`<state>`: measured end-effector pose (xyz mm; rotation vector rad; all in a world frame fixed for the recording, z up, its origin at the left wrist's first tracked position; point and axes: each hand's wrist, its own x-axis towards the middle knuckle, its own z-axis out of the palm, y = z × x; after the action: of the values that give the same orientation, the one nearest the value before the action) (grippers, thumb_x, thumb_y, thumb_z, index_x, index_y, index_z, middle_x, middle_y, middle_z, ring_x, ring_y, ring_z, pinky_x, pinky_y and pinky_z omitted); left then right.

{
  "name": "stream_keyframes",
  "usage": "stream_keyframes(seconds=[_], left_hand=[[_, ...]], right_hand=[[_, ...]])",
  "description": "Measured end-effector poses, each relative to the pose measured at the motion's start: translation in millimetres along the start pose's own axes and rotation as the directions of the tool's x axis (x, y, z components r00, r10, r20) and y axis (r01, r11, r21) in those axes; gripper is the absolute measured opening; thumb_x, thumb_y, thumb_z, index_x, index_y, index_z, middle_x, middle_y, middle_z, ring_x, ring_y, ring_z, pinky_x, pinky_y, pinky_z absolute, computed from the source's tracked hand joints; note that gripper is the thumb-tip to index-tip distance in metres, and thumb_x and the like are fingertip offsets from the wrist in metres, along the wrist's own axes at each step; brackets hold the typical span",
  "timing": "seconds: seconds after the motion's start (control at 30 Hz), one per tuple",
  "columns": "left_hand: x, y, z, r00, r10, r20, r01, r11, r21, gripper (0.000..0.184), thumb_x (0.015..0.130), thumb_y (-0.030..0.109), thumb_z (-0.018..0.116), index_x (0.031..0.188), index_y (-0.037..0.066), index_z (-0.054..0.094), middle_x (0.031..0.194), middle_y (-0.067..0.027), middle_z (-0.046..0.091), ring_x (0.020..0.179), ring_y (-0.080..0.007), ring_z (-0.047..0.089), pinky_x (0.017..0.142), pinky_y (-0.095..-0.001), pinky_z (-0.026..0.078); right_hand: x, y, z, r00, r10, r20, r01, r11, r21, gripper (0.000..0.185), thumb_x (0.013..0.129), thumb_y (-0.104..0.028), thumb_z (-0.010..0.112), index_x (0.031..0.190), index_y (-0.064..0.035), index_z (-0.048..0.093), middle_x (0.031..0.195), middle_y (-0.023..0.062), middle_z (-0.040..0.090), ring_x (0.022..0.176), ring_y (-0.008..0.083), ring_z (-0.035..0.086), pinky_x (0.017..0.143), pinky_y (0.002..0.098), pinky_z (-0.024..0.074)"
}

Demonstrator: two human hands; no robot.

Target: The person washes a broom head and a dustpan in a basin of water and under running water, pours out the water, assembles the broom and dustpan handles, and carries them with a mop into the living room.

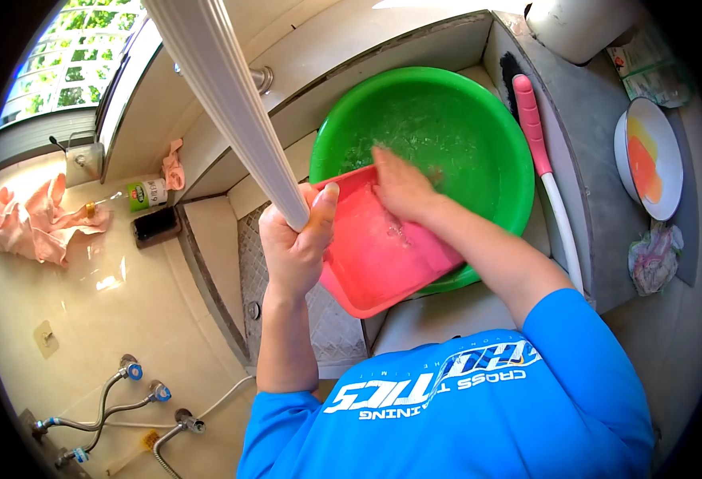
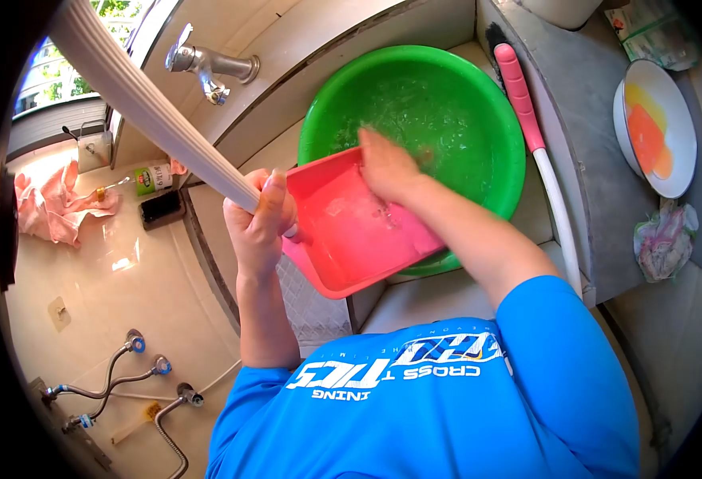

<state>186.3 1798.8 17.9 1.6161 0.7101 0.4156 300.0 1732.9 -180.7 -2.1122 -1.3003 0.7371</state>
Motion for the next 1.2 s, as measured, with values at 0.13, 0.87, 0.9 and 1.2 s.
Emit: stream_keyframes(seconds=[0.13,0.87,0.9,1.2], left_hand=[[-1,-7,1,1.000,0.001,-0.019,-0.002,1.000,-0.010,0.035,0.085,0.008,0.057,0.054,0.007,0.043,0.048,0.0043,0.041,0.040,-0.0021,0.034,0.036,-0.0201,0.026],[-14,-16,8,0.964,0.221,-0.147,-0.197,0.967,0.160,0.035,0.082,0.003,0.059,0.052,0.006,0.041,0.049,0.0024,0.037,0.044,-0.0047,0.030,0.040,-0.0238,0.025],[-13,-14,9,0.965,0.222,-0.141,-0.194,0.963,0.187,0.034,0.082,0.003,0.059,0.053,0.005,0.042,0.049,0.0022,0.037,0.044,-0.0049,0.032,0.040,-0.0239,0.025],[3,-14,9,0.957,0.285,-0.048,-0.266,0.934,0.239,0.033,0.083,0.009,0.061,0.056,0.004,0.042,0.048,0.0017,0.035,0.045,-0.0054,0.030,0.040,-0.0253,0.025]], right_hand=[[3,21,-39,0.919,0.352,0.176,-0.335,0.935,-0.119,0.057,0.084,-0.022,0.048,0.130,0.0042,0.029,0.136,0.0226,0.031,0.124,0.0338,0.034,0.104,0.0421,0.0269],[-48,-14,-25,0.642,-0.294,0.708,0.018,0.929,0.369,0.021,0.078,-0.016,0.057,0.095,-0.0049,0.063,0.092,0.0153,0.063,0.087,0.0210,0.060,0.077,0.0336,0.0470],[-42,-7,-41,0.690,-0.074,0.720,-0.037,0.990,0.138,0.021,0.078,-0.015,0.056,0.096,-0.0058,0.063,0.092,0.0153,0.063,0.087,0.0223,0.060,0.076,0.0345,0.0473],[-44,2,-60,0.995,-0.024,0.101,0.045,0.975,-0.216,0.023,0.075,-0.017,0.058,0.093,-0.0046,0.063,0.088,0.0170,0.063,0.082,0.0312,0.061,0.072,0.0402,0.0491]])
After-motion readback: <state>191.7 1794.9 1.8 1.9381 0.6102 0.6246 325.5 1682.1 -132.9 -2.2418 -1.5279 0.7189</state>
